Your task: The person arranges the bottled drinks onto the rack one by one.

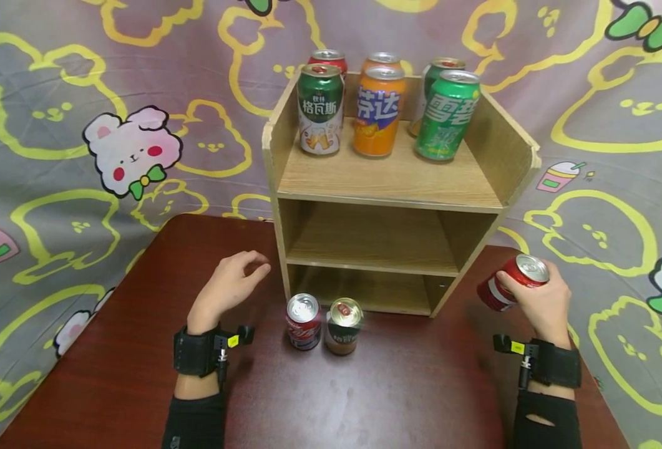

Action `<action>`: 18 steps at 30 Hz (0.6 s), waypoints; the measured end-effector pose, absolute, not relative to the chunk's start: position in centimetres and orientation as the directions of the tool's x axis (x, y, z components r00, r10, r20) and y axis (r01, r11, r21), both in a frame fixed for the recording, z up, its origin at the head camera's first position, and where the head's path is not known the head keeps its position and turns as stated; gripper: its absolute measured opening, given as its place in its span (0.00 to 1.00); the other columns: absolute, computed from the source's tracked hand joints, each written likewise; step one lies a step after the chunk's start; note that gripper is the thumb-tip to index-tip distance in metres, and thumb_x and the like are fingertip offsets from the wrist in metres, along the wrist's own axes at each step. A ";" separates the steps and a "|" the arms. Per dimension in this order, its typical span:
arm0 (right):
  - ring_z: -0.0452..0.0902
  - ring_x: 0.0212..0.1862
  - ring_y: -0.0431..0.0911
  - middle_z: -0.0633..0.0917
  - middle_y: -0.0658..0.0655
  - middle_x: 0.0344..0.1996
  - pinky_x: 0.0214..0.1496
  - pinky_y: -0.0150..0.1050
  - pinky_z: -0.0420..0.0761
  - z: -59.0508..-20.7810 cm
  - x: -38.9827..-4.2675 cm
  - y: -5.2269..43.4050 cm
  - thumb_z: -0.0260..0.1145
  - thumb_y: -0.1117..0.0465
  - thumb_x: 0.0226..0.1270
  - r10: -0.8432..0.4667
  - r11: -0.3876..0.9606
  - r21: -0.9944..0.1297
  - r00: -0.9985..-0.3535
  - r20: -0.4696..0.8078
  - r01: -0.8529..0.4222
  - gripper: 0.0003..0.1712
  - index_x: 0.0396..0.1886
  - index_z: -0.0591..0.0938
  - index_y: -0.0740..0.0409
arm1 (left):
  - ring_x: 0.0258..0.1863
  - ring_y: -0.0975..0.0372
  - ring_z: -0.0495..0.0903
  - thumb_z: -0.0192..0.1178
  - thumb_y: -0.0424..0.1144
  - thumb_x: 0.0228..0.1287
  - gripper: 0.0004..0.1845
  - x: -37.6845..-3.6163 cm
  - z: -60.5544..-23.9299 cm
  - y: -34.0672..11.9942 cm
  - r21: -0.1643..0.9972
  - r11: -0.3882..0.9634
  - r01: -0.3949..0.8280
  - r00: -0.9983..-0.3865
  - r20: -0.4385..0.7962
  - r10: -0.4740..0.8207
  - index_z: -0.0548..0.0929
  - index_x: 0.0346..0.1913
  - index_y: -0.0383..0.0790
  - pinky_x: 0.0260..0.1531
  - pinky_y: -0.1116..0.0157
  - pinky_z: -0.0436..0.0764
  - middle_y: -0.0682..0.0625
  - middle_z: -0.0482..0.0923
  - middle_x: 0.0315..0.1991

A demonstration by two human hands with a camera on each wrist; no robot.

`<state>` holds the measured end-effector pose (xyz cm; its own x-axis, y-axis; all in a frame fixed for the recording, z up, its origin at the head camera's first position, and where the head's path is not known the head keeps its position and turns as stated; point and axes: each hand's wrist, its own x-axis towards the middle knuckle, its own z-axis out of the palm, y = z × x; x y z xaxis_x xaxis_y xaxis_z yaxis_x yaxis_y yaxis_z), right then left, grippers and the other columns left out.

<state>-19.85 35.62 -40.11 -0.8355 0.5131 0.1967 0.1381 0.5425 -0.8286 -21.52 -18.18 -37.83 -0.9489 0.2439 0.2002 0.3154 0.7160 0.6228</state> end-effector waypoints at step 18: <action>0.75 0.43 0.45 0.80 0.55 0.44 0.37 0.28 0.79 -34.8 -14.7 31.9 0.64 0.80 0.53 0.173 0.082 -0.926 -0.910 0.377 -0.368 0.26 0.53 0.75 0.61 | 0.44 0.51 0.78 0.56 0.43 0.68 0.13 -21.3 -37.6 -17.9 0.635 0.699 0.329 -0.944 0.196 0.267 0.81 0.48 0.38 0.42 0.52 0.75 0.44 0.80 0.45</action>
<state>-14.68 31.93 -34.82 -0.9099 0.1730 0.3770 -0.3681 0.0821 -0.9262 -21.30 -17.94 -37.57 -0.9437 0.2667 0.1957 0.3292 0.6988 0.6350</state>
